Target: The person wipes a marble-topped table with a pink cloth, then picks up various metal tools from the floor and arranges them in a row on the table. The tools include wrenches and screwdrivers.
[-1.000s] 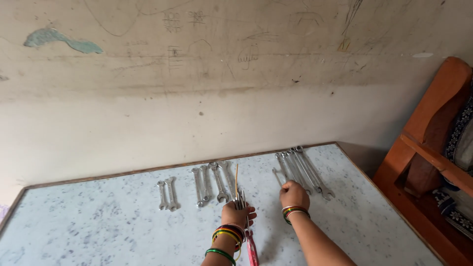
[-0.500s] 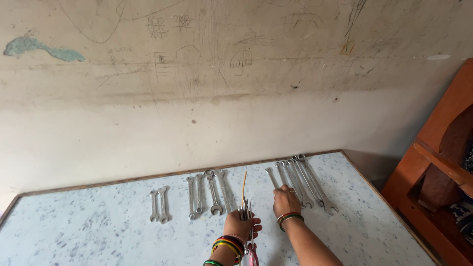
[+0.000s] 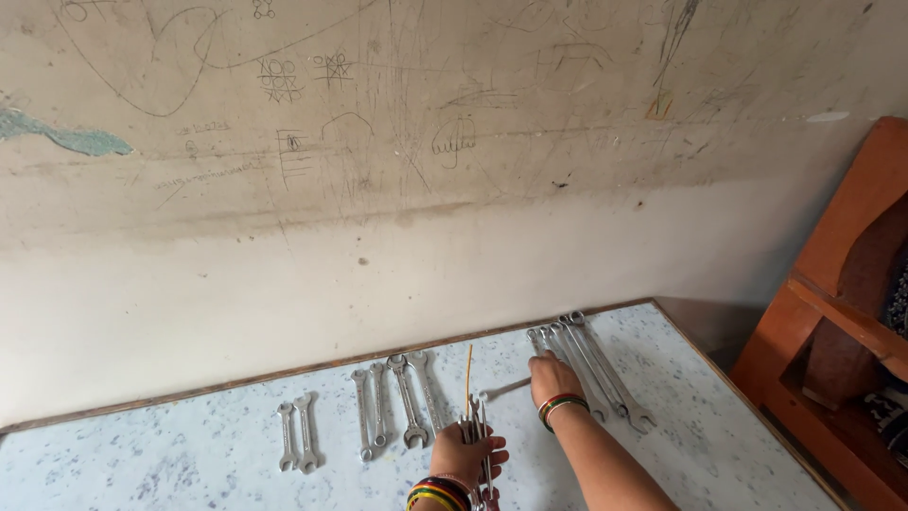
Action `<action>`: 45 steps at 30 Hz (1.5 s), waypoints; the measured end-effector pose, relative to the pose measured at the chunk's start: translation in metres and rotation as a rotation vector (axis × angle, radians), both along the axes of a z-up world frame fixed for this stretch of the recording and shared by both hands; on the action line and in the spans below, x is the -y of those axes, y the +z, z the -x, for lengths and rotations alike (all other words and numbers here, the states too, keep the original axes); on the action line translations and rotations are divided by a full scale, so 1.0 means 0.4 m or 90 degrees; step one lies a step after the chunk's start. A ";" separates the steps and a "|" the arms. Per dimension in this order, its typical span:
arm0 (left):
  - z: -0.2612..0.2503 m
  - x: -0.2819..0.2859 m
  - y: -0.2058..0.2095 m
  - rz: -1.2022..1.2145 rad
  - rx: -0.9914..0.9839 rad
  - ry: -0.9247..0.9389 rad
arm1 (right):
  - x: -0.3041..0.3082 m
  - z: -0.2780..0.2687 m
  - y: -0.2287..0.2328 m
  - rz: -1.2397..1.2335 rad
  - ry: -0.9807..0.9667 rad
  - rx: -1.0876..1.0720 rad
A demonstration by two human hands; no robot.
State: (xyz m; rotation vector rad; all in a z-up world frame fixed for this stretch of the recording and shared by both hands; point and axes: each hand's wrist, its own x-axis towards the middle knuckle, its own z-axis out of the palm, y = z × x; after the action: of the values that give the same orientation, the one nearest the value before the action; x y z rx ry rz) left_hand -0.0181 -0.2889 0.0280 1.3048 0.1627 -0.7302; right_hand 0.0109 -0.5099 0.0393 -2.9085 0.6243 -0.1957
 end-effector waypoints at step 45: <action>-0.020 0.057 0.019 0.037 -0.035 0.065 | -0.096 0.028 -0.001 0.040 0.066 -0.001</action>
State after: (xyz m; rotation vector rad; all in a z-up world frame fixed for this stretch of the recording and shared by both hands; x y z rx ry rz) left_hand -0.0102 -0.3118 0.0356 1.2133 0.2491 -0.6789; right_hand -0.0004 -0.4717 0.0389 -2.9915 0.4746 -0.2045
